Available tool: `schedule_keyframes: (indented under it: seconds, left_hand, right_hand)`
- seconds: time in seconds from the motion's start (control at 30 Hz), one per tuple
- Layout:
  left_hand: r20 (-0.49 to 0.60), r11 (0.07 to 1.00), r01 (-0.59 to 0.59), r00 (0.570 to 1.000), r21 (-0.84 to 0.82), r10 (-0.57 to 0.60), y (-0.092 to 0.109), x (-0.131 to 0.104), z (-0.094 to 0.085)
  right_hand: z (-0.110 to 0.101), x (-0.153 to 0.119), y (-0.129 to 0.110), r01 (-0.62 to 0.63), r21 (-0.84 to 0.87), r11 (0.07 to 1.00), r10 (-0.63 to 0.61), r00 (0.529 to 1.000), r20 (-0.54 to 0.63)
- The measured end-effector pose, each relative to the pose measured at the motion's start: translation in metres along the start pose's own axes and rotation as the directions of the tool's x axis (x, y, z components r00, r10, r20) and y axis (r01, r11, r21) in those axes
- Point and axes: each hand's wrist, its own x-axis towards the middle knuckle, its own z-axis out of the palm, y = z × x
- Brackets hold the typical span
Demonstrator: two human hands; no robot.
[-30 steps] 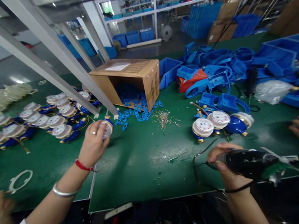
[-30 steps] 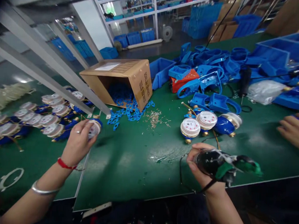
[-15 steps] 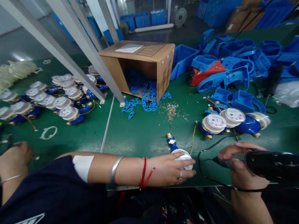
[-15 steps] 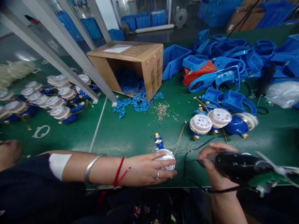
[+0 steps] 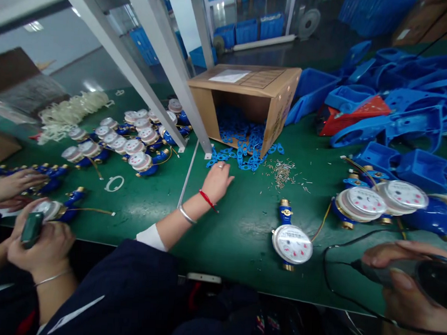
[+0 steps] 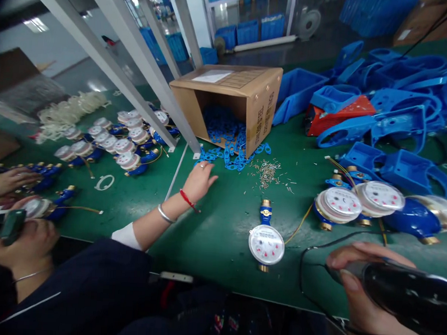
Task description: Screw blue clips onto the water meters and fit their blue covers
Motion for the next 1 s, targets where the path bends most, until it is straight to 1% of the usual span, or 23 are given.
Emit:
schedule_keyframes:
  seconds: [0.03,0.07,0.1,0.17,0.2,0.27,0.33,0.37,0.43,0.47,0.53,0.57,0.63,0.67,0.73,0.8,0.87,0.93,1.0]
  left_hand:
    - [0.017,0.99,0.139,0.99,0.037,-0.139,-0.017,0.004,0.01]
    - [0.034,0.973,0.222,0.974,0.057,-0.224,-0.031,0.007,0.02]
    - [0.048,0.961,0.267,0.962,0.067,-0.271,-0.042,0.009,0.027]
    - [0.067,0.959,0.277,0.957,0.054,-0.281,-0.054,0.01,0.038]
    - [0.07,0.963,0.266,0.961,0.042,-0.268,-0.056,0.01,0.041]
    - [0.077,0.971,0.24,0.968,0.018,-0.241,-0.053,0.01,0.044]
    - [0.082,0.981,0.196,0.978,-0.012,-0.194,-0.038,0.008,0.042]
    - [0.074,0.986,0.157,0.985,-0.047,-0.153,-0.027,0.008,0.04]
    - [0.031,0.985,0.041,0.999,-0.17,-0.036,0.003,0.006,0.034]
    - [-0.001,0.969,-0.031,0.999,-0.245,0.032,0.021,0.005,0.031]
    - [-0.058,0.909,-0.18,0.984,-0.375,0.171,0.058,0.004,0.026]
    - [-0.069,0.878,-0.243,0.969,-0.411,0.236,0.075,0.003,0.025]
    - [-0.066,0.831,-0.346,0.933,-0.436,0.354,0.104,0.002,0.026]
    - [-0.056,0.818,-0.382,0.916,-0.43,0.398,0.114,0.0,0.028]
    - [-0.028,0.812,-0.42,0.894,-0.405,0.448,0.127,-0.004,0.033]
    - [-0.01,0.816,-0.416,0.893,-0.401,0.451,0.131,-0.009,0.037]
    - [-0.008,0.809,-0.399,0.899,-0.432,0.439,0.13,-0.014,0.037]
    - [-0.017,0.799,-0.375,0.909,-0.471,0.416,0.125,-0.015,0.036]
    - [-0.037,0.812,-0.325,0.935,-0.485,0.353,0.116,-0.012,0.036]
  right_hand:
    - [-0.001,0.0,0.002,0.017,0.006,1.0,-0.017,1.0,0.015]
    - [-0.001,0.001,0.003,0.034,0.012,0.999,-0.034,0.999,0.04]
    - [-0.002,0.001,0.005,0.047,0.018,0.999,-0.048,0.997,0.062]
    - [-0.002,0.001,0.006,0.086,0.037,0.996,-0.088,0.994,0.071]
    - [-0.003,0.001,0.006,0.099,0.049,0.994,-0.103,0.992,0.075]
    - [-0.002,0.001,0.007,0.118,0.067,0.991,-0.122,0.99,0.063]
    - [-0.002,0.001,0.007,0.111,0.064,0.992,-0.114,0.993,0.041]
    - [-0.001,0.001,0.008,0.108,0.062,0.992,-0.11,0.993,0.039]
    - [0.0,0.002,0.01,0.141,0.073,0.987,-0.144,0.989,0.038]
    - [0.001,0.003,0.011,0.163,0.076,0.984,-0.166,0.985,0.037]
    - [0.003,0.003,0.011,0.192,0.074,0.979,-0.196,0.98,0.043]
    - [0.003,0.003,0.011,0.2,0.068,0.977,-0.203,0.978,0.045]
    - [0.004,0.003,0.01,0.196,0.055,0.979,-0.199,0.978,0.056]
    - [0.004,0.002,0.01,0.191,0.05,0.98,-0.194,0.979,0.068]
    - [0.003,0.001,0.01,0.182,0.039,0.982,-0.185,0.98,0.068]
    - [0.001,-0.001,0.009,0.163,0.027,0.986,-0.164,0.985,0.059]
    - [-0.002,-0.002,0.009,0.133,0.018,0.991,-0.133,0.99,0.048]
    - [-0.004,-0.003,0.007,0.101,0.008,0.995,-0.101,0.994,0.051]
    - [-0.006,-0.003,0.005,0.061,-0.004,0.998,-0.061,0.997,0.055]
